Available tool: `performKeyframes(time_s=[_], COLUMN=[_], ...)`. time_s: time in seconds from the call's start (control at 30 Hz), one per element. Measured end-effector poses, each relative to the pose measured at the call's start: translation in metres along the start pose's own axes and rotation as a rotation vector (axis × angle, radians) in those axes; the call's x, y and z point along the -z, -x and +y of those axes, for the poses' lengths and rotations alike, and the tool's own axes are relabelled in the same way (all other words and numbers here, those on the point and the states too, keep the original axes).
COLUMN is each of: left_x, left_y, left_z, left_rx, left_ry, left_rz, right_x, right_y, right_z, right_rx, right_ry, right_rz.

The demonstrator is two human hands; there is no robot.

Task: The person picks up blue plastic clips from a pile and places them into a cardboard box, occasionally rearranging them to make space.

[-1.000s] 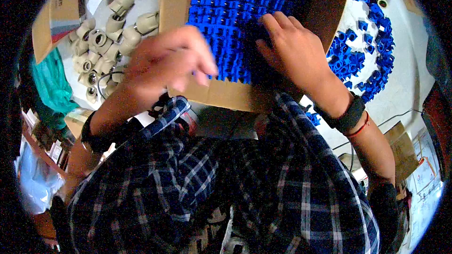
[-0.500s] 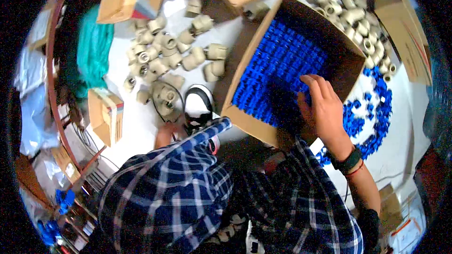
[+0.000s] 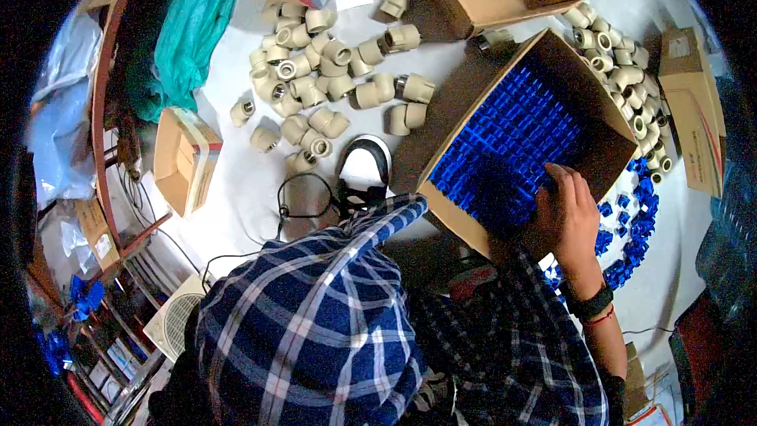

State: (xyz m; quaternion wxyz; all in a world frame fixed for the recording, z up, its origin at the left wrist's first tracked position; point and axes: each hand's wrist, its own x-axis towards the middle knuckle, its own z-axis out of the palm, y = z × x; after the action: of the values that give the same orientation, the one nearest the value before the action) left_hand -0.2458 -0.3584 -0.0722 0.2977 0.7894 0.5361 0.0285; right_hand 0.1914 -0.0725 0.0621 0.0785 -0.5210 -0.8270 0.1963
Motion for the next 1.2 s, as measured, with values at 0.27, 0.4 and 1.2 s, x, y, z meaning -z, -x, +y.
performKeyframes(time_s=[0.27,0.4,1.2], left_x=[0.004,0.034,0.167], left_y=[0.001,-0.020,-0.204], left_z=[-0.011,-0.041,0.038], left_rx=[-0.020,0.059,0.431], left_ry=[-0.011,-0.106,2.149], left_rz=[-0.007,0.020,0.331], right_x=[-0.001,0.002,-0.014], right_y=[0.004,0.004,0.021], right_z=[0.003,0.005,0.017], right_rx=[0.017,0.066,0.042], right_ry=[0.015,0.008,-0.029], right_rz=[-0.027,-0.049,-0.122])
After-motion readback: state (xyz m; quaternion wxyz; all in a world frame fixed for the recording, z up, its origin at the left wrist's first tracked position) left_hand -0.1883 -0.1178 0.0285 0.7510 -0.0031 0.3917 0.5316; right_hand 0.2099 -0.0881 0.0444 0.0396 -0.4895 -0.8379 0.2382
